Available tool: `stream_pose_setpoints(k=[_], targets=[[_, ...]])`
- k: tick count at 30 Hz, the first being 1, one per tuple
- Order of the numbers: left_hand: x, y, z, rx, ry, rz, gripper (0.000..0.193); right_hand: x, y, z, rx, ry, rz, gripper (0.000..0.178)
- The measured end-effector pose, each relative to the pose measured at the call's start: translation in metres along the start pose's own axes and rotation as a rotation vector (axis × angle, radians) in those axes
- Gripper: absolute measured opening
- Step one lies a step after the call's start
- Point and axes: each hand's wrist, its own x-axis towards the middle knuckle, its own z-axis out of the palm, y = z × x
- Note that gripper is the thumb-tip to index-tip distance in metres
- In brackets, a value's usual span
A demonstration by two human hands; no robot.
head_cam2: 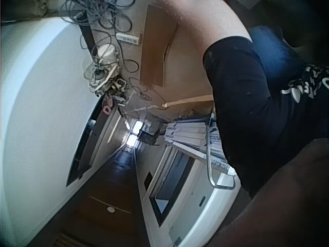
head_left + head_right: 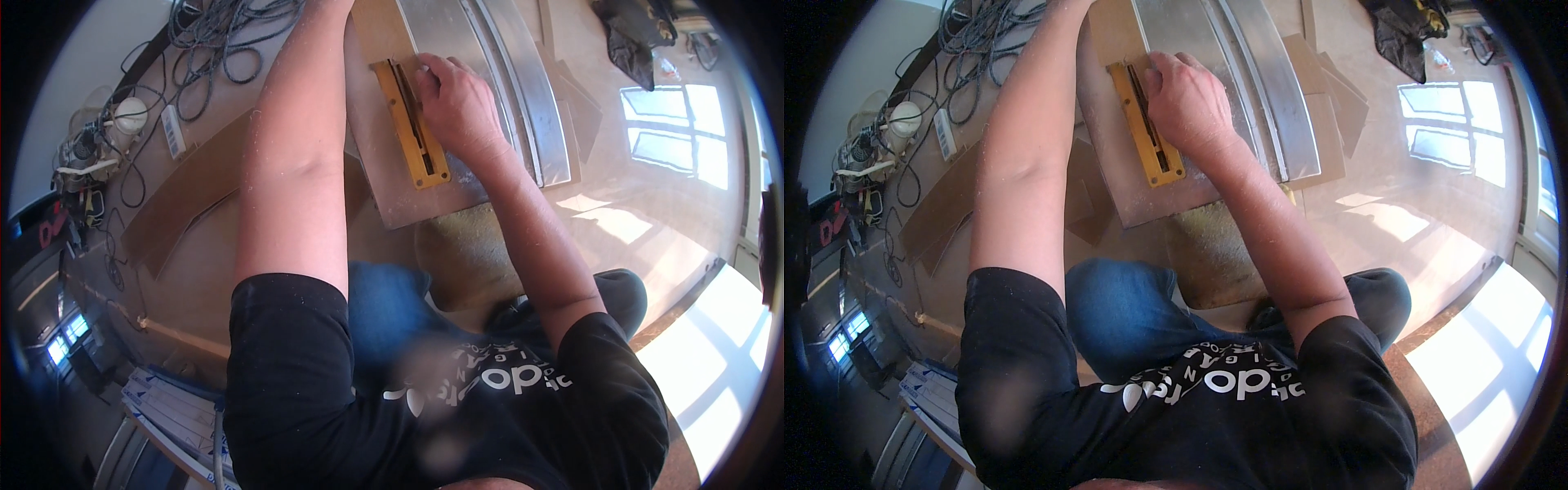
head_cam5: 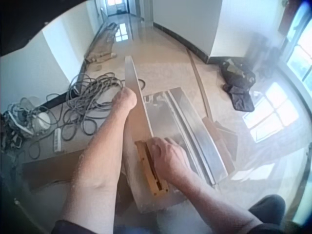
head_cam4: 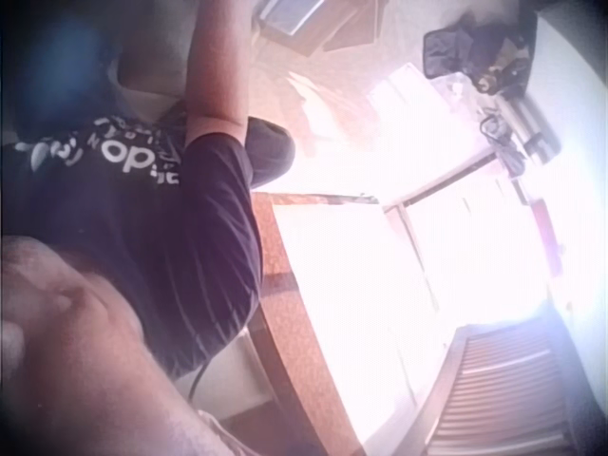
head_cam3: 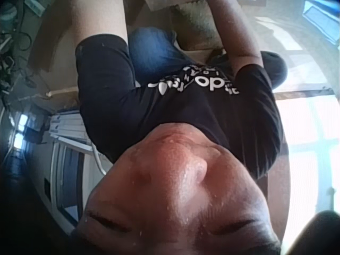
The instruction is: The person cuts a piece of trim using a table saw, then applies adhesive and fits the piece along the base of a wall.
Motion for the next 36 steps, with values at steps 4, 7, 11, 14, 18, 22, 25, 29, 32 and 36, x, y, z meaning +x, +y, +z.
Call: stream_pose_setpoints(k=[4,7,11,14,18,22,25,29,32,36], targets=[[0.004,-0.004,0.001,0.025,0.017,0.021,0.044,0.001,0.002,0.002,0.005,0.010,-0.031,0.033],[0.004,-0.003,0.004,0.002,0.028,0.009,0.044,-0.001,0.003,0.003,-0.001,0.022,-0.018,0.033],[0.005,-0.006,0.002,0.020,0.044,0.023,0.042,-0.001,-0.001,0.002,0.006,-0.010,-0.001,0.033],[0.000,0.001,0.003,0.058,0.009,0.054,0.040,-0.001,0.005,0.002,0.023,0.023,-0.016,0.033],[0.001,0.001,0.002,0.035,0.008,0.003,0.039,-0.002,0.004,0.001,0.032,0.019,-0.031,0.032],[0.003,-0.005,0.007,-0.009,0.051,0.035,0.041,-0.003,0.001,0.001,0.042,0.001,-0.013,0.032],[0.004,-0.007,0.007,0.009,0.064,0.052,0.042,-0.004,-0.001,-0.001,0.053,-0.007,-0.004,0.032],[0.000,-0.004,0.008,0.021,0.053,0.061,0.044,-0.006,0.000,0.000,0.060,0.014,0.003,0.030],[-0.003,-0.002,0.007,-0.012,0.042,0.008,0.045,-0.006,0.002,0.000,0.053,0.015,-0.002,0.031],[-0.004,-0.003,0.007,-0.015,0.071,0.026,0.045,-0.007,-0.001,-0.002,0.048,-0.006,0.011,0.032]])
